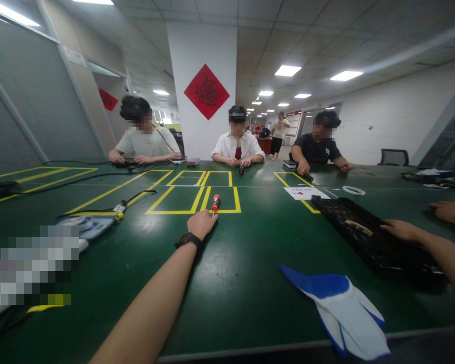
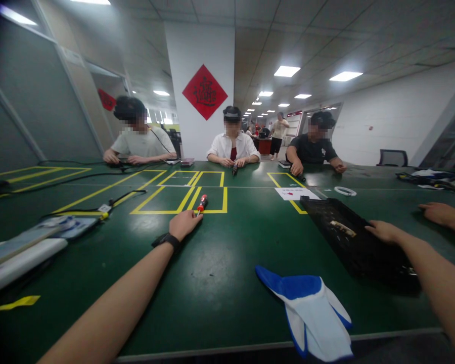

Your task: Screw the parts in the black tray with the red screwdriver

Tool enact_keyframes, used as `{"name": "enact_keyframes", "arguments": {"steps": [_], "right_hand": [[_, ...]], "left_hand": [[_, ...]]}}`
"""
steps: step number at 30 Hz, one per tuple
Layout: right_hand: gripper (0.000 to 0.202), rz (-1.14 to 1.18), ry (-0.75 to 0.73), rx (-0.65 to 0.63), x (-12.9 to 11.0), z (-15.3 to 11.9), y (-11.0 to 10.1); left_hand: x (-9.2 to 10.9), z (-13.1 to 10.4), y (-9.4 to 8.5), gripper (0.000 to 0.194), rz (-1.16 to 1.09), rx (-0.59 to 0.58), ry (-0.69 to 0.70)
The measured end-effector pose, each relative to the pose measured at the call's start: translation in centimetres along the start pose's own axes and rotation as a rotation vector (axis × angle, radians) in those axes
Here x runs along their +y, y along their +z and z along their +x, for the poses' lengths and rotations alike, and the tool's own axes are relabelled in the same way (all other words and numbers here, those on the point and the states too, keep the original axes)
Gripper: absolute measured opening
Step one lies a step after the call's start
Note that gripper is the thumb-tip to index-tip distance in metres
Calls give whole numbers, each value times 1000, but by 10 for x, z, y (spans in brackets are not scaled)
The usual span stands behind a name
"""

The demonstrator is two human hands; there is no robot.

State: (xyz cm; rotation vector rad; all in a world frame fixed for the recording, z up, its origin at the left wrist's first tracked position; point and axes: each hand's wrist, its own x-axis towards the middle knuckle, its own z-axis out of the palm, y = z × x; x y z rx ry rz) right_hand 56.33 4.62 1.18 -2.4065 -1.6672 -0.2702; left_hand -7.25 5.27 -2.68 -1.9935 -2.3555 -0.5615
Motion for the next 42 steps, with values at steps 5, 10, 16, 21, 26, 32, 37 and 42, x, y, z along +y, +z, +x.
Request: {"name": "enact_keyframes", "arguments": {"steps": [5, 10, 16, 21, 26, 32, 37, 42], "right_hand": [[21, 254, -59, -326, -31, -12, -38], [28, 168, -223, -294, -139, -35, -76], [25, 225, -404, -271, -282, -71, -51], [29, 247, -446, -242, -354, -104, -18], [29, 242, -470, -255, -376, -115, -10], [29, 250, -431, -255, -376, -119, -8], [49, 446, -425, -42, -385, -138, -25], [46, 1242, -564, -234, -414, -148, -42]], "left_hand": [[2, 6, 1, 38, -17, -23, 33], [2, 7, 1, 38, -5, -38, 38], [-2, 7, 2, 48, -53, 14, 29], [-6, 5, 1, 46, -92, 52, 0], [-4, 3, -2, 46, -113, 65, -1], [5, -4, -16, 48, -107, 121, 9], [25, -17, -31, 48, -48, 221, 165], [51, -35, -44, 46, -87, 94, 521]]}}
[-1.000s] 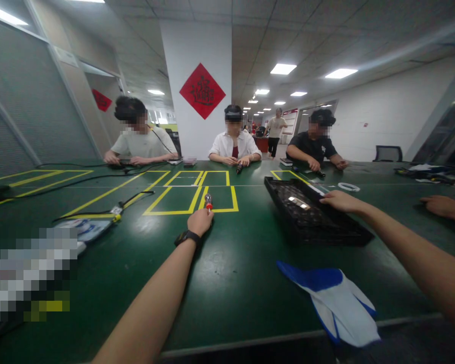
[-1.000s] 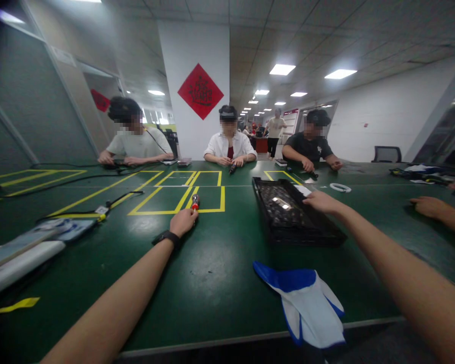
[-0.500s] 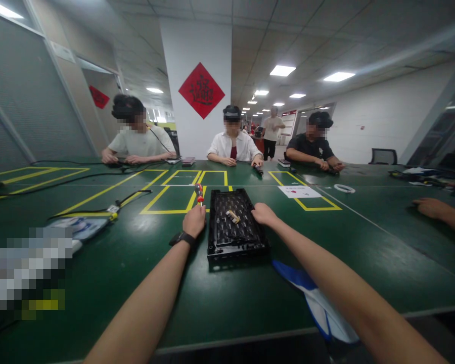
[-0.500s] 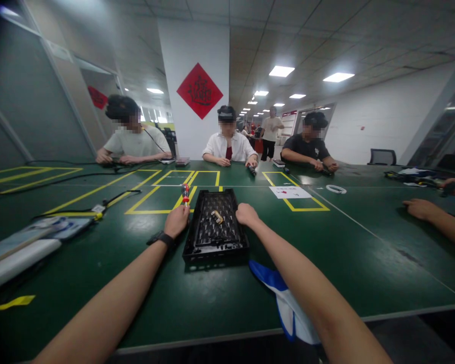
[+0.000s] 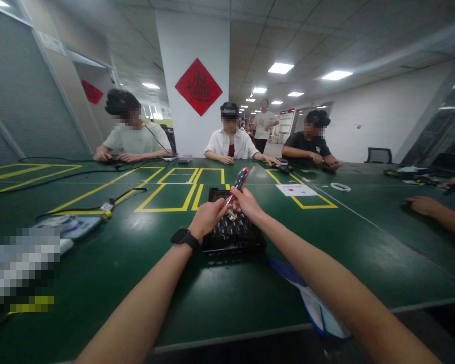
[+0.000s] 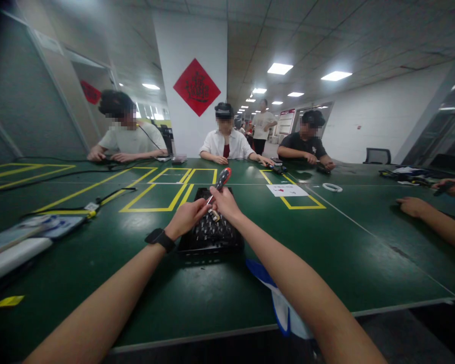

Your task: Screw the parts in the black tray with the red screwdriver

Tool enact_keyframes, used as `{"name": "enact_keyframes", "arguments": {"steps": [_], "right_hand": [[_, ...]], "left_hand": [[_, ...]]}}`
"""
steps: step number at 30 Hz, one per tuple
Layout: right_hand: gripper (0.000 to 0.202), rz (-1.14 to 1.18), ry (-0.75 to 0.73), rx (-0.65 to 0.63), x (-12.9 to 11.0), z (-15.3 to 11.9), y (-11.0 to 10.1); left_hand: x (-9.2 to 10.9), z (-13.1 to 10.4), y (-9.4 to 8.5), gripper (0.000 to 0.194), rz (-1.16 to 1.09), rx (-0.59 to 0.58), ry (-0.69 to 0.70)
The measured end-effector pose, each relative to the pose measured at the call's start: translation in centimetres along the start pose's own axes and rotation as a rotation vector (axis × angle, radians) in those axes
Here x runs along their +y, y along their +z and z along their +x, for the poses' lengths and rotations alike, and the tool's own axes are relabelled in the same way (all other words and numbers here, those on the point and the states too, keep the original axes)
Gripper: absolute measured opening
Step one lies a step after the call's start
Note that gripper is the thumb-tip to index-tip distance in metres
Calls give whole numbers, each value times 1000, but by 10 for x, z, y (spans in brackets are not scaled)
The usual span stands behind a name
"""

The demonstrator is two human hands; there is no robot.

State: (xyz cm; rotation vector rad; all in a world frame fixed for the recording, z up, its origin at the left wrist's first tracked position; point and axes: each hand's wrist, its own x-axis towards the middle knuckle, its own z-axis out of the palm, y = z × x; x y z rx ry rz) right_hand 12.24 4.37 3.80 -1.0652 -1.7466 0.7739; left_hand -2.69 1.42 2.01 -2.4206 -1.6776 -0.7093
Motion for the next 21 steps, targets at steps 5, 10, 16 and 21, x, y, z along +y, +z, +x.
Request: {"name": "enact_keyframes", "arguments": {"steps": [5, 10, 16, 21], "right_hand": [[42, -235, 237, 162, 14, 7, -29], [36, -476, 359, 199, 47, -12, -71], [47, -971, 434, 15, 61, -27, -64], [55, -1069, 365, 15, 48, -31, -58]], "left_hand": [[-4, 1, -5, 50, 16, 34, 12], [-27, 1, 5, 28, 169, -35, -94], [-19, 4, 19, 20, 222, -95, -167], [-11, 5, 21, 20, 205, -51, -157]]}}
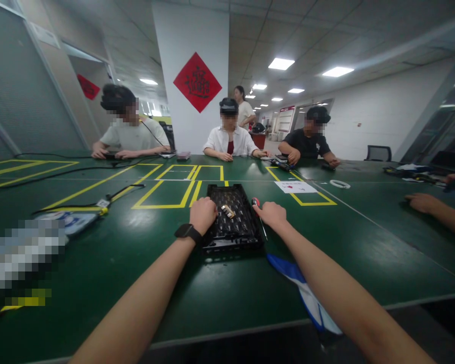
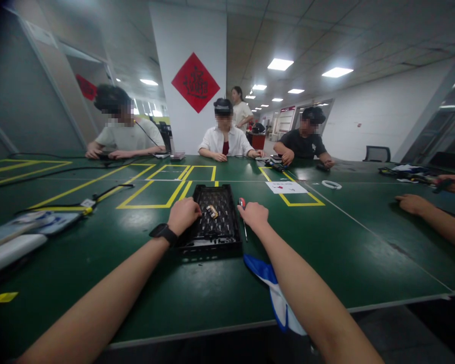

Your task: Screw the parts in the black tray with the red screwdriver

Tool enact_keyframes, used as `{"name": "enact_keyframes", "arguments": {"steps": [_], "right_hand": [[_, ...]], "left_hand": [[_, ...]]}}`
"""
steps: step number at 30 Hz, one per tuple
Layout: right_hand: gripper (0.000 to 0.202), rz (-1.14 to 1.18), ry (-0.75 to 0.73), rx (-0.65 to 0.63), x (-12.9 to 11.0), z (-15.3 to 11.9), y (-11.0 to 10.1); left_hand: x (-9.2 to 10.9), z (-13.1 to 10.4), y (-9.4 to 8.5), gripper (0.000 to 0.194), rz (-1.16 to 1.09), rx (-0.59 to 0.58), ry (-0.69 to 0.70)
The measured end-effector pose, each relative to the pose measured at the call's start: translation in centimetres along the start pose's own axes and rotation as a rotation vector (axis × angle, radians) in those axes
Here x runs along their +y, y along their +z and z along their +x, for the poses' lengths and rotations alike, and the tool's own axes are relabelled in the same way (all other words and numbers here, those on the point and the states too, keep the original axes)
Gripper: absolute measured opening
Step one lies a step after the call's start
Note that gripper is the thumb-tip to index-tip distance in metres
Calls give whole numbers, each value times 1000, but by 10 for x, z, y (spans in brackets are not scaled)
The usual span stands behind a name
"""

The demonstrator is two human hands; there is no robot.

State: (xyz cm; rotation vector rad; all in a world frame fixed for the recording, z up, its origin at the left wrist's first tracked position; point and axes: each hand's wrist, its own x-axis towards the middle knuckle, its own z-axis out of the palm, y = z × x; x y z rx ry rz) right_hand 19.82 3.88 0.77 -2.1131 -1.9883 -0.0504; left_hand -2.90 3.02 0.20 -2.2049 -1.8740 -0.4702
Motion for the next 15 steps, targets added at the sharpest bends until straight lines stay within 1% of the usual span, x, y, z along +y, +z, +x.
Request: {"name": "enact_keyframes", "arguments": {"steps": [1, 3, 4, 5, 6, 8, 10, 12, 15], "right_hand": [[55, 7, -37, 70, -4, -2, -3], [47, 50, -186, 207, -17, -7, -6], [42, 84, -293, 224, -26, -9, -7], [36, 117, -384, 205, -36, -9, -6], [32, 137, -439, 160, -45, -9, -4], [32, 153, -458, 51, -63, -5, 3], [40, 159, -421, -36, -75, 1, 11], [39, 177, -391, -69, -81, 9, 16], [23, 218, -373, -58, -78, 18, 15]], "left_hand": [[0, 0, 1, 20, -26, 4, 7], [-1, 2, 3, 20, -81, 8, 19], [-2, 3, 5, 19, -102, 7, 28], [-3, 3, 6, 18, -117, 8, 38], [-4, 4, 8, 17, -125, 13, 49], [-6, 5, 11, 16, -133, 26, 67], [-7, 5, 14, 14, -149, 19, 81], [-8, 6, 15, 13, -175, 8, 92], [-9, 7, 17, 11, -225, 4, 117]]}}
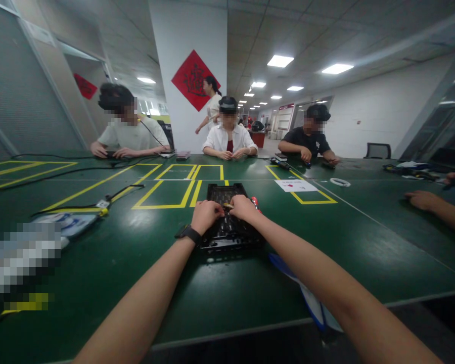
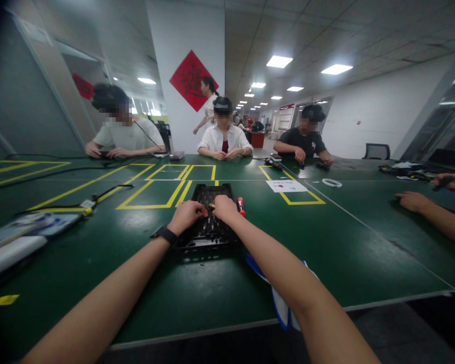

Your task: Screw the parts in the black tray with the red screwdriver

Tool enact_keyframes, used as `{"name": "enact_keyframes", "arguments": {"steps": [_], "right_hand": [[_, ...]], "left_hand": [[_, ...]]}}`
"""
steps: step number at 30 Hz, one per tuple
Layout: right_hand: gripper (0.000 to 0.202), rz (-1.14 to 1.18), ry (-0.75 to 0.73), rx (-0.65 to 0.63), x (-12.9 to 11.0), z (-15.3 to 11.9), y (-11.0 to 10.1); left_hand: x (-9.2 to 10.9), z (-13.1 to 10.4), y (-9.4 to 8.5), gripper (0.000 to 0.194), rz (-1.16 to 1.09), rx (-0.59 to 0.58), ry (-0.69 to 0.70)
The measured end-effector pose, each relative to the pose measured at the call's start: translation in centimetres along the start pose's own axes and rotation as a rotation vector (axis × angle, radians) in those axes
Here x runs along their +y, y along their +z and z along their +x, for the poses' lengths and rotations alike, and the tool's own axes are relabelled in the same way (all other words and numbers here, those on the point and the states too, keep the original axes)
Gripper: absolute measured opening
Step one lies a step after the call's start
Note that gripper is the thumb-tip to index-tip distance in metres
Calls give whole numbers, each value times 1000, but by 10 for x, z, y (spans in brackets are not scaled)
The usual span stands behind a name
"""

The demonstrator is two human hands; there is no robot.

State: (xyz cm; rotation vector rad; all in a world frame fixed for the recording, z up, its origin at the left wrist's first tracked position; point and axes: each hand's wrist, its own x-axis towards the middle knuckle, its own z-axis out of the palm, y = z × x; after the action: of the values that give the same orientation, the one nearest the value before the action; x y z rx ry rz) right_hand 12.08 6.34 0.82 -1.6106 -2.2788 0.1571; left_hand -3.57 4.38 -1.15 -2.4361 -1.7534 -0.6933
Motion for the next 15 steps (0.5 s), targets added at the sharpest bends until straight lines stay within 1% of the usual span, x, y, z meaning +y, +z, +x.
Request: {"name": "enact_keyframes", "arguments": {"steps": [2, 4, 7, 9, 10, 12, 15], "right_hand": [[18, 30, 2, 10, 6, 1, -5], [20, 97, 0, 37, 13, -2, -10], [24, 353, -1, 163, 24, -9, -10], [25, 523, -1, 266, 31, -15, -7], [25, 555, 2, 304, 33, -18, -5], [24, 522, 2, 347, 36, -23, -3], [18, 307, -32, 352, 34, -29, -3]], "left_hand": [[-1, 0, 0, 11, -40, -4, 25], [-1, 1, 1, 12, -81, -10, 43], [-1, 1, 2, 16, -123, 8, 36], [-1, 0, 2, 18, -115, 61, 11], [-1, -1, 2, 18, -97, 93, -4], [-1, -3, 2, 16, -38, 138, -36], [-1, -5, 1, 13, 45, 127, -61]]}}
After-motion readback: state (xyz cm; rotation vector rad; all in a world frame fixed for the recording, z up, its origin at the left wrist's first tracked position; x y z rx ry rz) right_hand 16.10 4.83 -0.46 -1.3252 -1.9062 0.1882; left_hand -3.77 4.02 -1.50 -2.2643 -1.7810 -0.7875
